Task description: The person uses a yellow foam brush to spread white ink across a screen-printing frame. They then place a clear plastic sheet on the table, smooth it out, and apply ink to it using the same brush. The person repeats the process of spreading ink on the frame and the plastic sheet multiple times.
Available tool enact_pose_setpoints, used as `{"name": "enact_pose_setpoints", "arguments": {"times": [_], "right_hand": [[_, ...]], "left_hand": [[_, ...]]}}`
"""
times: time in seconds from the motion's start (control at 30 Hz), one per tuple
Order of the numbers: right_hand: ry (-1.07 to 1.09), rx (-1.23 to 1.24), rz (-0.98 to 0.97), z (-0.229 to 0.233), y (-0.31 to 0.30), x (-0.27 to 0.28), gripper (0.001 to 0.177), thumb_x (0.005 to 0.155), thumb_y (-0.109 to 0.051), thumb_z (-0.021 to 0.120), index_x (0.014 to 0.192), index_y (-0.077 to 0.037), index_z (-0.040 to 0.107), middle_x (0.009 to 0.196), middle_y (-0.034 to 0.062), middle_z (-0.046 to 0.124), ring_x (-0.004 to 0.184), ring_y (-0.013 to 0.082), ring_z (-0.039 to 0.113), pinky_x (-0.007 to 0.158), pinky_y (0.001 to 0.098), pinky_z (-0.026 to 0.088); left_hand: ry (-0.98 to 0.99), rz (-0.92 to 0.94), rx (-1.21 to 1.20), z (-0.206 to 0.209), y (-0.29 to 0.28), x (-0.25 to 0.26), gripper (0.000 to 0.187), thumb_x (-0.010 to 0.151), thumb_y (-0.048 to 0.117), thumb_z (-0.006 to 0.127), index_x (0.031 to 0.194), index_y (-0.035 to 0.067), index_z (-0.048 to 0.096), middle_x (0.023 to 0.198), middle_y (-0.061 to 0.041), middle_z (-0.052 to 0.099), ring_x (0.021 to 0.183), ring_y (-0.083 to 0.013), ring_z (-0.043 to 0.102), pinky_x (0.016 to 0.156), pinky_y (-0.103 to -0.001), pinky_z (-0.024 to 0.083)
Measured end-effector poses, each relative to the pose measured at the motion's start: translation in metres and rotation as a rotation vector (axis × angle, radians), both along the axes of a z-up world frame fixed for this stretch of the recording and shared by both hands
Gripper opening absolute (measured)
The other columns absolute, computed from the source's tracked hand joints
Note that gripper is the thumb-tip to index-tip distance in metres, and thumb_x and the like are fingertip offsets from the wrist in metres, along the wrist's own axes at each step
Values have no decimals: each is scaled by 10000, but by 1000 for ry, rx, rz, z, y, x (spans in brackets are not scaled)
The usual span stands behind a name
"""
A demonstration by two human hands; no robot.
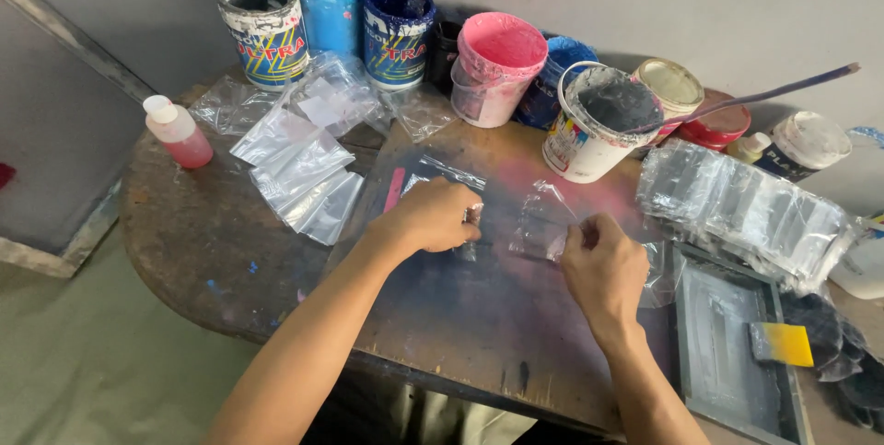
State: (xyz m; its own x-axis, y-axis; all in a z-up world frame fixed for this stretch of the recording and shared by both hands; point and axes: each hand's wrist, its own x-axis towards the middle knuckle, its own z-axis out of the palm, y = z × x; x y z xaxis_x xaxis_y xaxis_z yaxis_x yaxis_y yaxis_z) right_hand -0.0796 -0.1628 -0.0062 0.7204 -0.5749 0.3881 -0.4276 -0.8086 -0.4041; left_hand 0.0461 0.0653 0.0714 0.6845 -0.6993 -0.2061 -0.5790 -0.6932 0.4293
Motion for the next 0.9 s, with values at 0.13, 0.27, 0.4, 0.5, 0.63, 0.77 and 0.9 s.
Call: {"name": "enact_pose_setpoints", "arguments": {"times": [0.13,0.27,0.4,0.5,0.63,0.77,0.9], "right_hand": [[-16,16,71,-7,14,1,153,815,-235,748,861,-91,724,711,134,724,732,423,720,643,524,540],[-130,-162,264,-10,22,6,328,835,-417,774,1032,-156,761,956,81,757,919,344,733,797,472,568],[41,-208,212,21,45,-6,783,845,-552,722,1420,-37,590,1362,243,603,1320,463,530,1104,613,379],[265,-20,156,39,53,-9,938,813,-652,681,1502,-55,459,1479,274,471,1399,519,424,1131,667,340],[527,9,90,49,64,-13,984,827,-744,594,1556,-135,339,1552,222,385,1401,476,449,1052,636,461],[691,11,102,50,72,-11,952,850,-816,514,1512,-142,402,1544,197,411,1414,468,449,1082,598,456],[741,46,117,60,85,-9,931,892,-861,366,1491,-152,443,1591,178,373,1475,459,371,1122,576,421]], "left_hand": [[-190,60,11,-39,-5,7,189,922,312,632,984,211,779,822,-27,764,903,-262,747,907,-454,493],[-333,124,60,-25,-1,2,372,822,150,745,1179,55,705,1072,-166,683,962,-316,653,873,-472,445],[-379,210,148,8,8,-17,507,859,31,686,1361,19,609,1248,-206,595,1165,-343,562,959,-491,424],[-337,268,223,-16,7,-2,390,868,68,650,1255,53,698,1192,-203,679,1161,-376,605,982,-506,379],[-283,342,281,-11,16,-6,341,932,195,596,1212,47,722,1129,-209,716,1092,-387,653,973,-486,386],[-238,449,460,-1,22,-3,497,1023,401,461,1251,31,701,1205,-220,728,1228,-398,617,1130,-590,255],[-179,545,514,5,29,0,670,1060,573,349,1335,45,657,1309,-210,686,1309,-389,566,1149,-588,254]]}}
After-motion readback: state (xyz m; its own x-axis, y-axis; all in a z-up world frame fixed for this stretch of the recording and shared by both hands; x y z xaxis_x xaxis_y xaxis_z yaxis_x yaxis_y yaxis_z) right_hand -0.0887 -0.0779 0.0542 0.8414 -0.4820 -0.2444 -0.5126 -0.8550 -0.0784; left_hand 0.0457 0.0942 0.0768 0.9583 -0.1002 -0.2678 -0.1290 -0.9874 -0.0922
